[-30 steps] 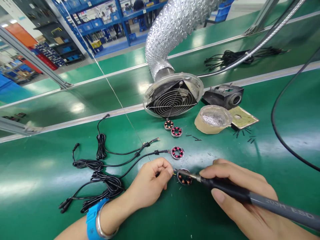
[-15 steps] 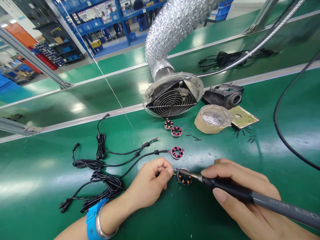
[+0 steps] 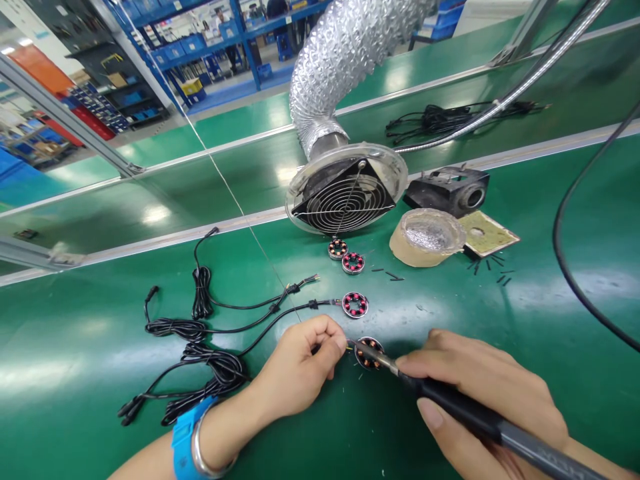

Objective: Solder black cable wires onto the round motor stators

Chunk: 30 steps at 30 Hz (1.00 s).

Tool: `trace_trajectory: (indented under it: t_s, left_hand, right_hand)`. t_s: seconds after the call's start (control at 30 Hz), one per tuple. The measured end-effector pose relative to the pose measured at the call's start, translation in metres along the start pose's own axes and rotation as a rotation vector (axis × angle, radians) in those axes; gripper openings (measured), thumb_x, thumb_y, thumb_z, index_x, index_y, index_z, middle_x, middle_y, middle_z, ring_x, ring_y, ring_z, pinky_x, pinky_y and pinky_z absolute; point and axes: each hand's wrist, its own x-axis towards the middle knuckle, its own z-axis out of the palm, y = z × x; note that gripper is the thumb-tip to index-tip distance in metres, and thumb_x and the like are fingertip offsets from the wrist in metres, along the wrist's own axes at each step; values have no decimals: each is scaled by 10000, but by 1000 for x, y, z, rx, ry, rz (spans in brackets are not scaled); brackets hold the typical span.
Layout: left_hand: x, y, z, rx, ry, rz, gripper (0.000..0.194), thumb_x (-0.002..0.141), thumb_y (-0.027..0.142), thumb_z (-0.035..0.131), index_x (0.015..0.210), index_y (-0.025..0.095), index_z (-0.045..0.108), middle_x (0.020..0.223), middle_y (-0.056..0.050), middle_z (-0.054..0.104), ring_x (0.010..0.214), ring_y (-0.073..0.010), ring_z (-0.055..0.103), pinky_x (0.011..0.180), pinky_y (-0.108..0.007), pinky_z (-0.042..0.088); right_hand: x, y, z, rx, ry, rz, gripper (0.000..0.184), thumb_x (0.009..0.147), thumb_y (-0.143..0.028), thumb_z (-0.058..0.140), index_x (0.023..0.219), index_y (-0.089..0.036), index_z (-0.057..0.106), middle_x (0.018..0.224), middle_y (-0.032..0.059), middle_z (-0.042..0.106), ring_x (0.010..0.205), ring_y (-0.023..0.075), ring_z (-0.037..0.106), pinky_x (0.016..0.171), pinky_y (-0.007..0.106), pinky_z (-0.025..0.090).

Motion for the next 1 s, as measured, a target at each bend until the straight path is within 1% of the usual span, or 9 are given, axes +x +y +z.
trace_trajectory:
  t_s: [0.13, 0.2, 0.33, 0.5, 0.67, 0.77, 0.83, 0.9, 1.0]
  left_hand:
    - [0, 0, 0, 1, 0, 8, 242, 879, 400, 530, 761, 189, 533, 527, 67, 466, 493, -96, 401, 500, -213, 295]
    - [0, 0, 0, 5, 7, 3, 247, 878, 408, 530, 763, 189, 537, 524, 66, 467, 490, -97, 400, 499, -214, 293]
    - [0, -1, 0, 7, 8, 6, 244, 882, 404, 522, 768, 189, 541, 521, 66, 471, 489, -97, 404, 501, -214, 295]
    - [0, -1, 0, 7, 0, 14, 222, 877, 377, 521, 762, 188, 539, 531, 65, 470, 497, -98, 411, 506, -214, 302]
    - [-1, -2, -1, 7, -6, 14, 214, 890, 362, 514, 770, 187, 542, 535, 68, 466, 499, -93, 405, 508, -210, 301]
    - [-1, -2, -1, -2, -9, 10, 235, 891, 381, 525, 757, 188, 533, 534, 66, 466, 499, -93, 399, 503, -210, 295]
    - [-1, -1, -1, -12, -18, 8, 262, 895, 411, 525, 753, 190, 526, 534, 64, 462, 499, -94, 393, 500, -211, 289]
    - [0, -2, -1, -21, -34, 13, 290, 898, 444, 520, 756, 192, 518, 532, 65, 452, 500, -96, 383, 499, -214, 283]
    - [0, -4, -3, -21, -71, 50, 319, 915, 471, 492, 761, 192, 508, 554, 60, 456, 511, -100, 372, 510, -226, 284]
  right_hand:
    - [-3, -1, 2, -44, -14, -75, 299, 770, -134, 493, 1035, -228, 596, 627, 19, 584, 458, 178, 523, 442, 329, 403]
    - [-2, -4, -1, -56, -59, -53, 309, 766, -121, 494, 1037, -237, 585, 646, 23, 605, 474, 186, 544, 462, 332, 422]
    - [2, -10, -8, -47, -74, 7, 327, 759, -94, 491, 1037, -244, 574, 679, 35, 633, 498, 197, 567, 484, 340, 446]
    - [6, -8, -9, -43, -80, -24, 321, 767, -86, 497, 1049, -210, 585, 660, 35, 615, 494, 179, 552, 464, 322, 441]
    - [7, -6, -12, -55, -60, -42, 354, 781, -90, 520, 1104, -216, 593, 726, 35, 649, 554, 178, 607, 507, 315, 501]
    - [13, -2, -10, -88, -19, -25, 376, 838, -89, 534, 1180, -237, 580, 727, 4, 675, 541, 150, 628, 496, 258, 510]
    - [18, 2, -5, -95, -5, 12, 349, 882, -68, 529, 1179, -241, 585, 708, -22, 677, 516, 114, 622, 497, 211, 505]
    - [24, 6, 3, -75, -64, 7, 290, 901, -48, 524, 1111, -226, 613, 720, -27, 683, 524, 90, 619, 517, 183, 500]
    - [29, 13, 15, -45, -207, -58, 216, 909, -60, 514, 1017, -200, 638, 733, -10, 669, 570, 96, 609, 535, 190, 483]
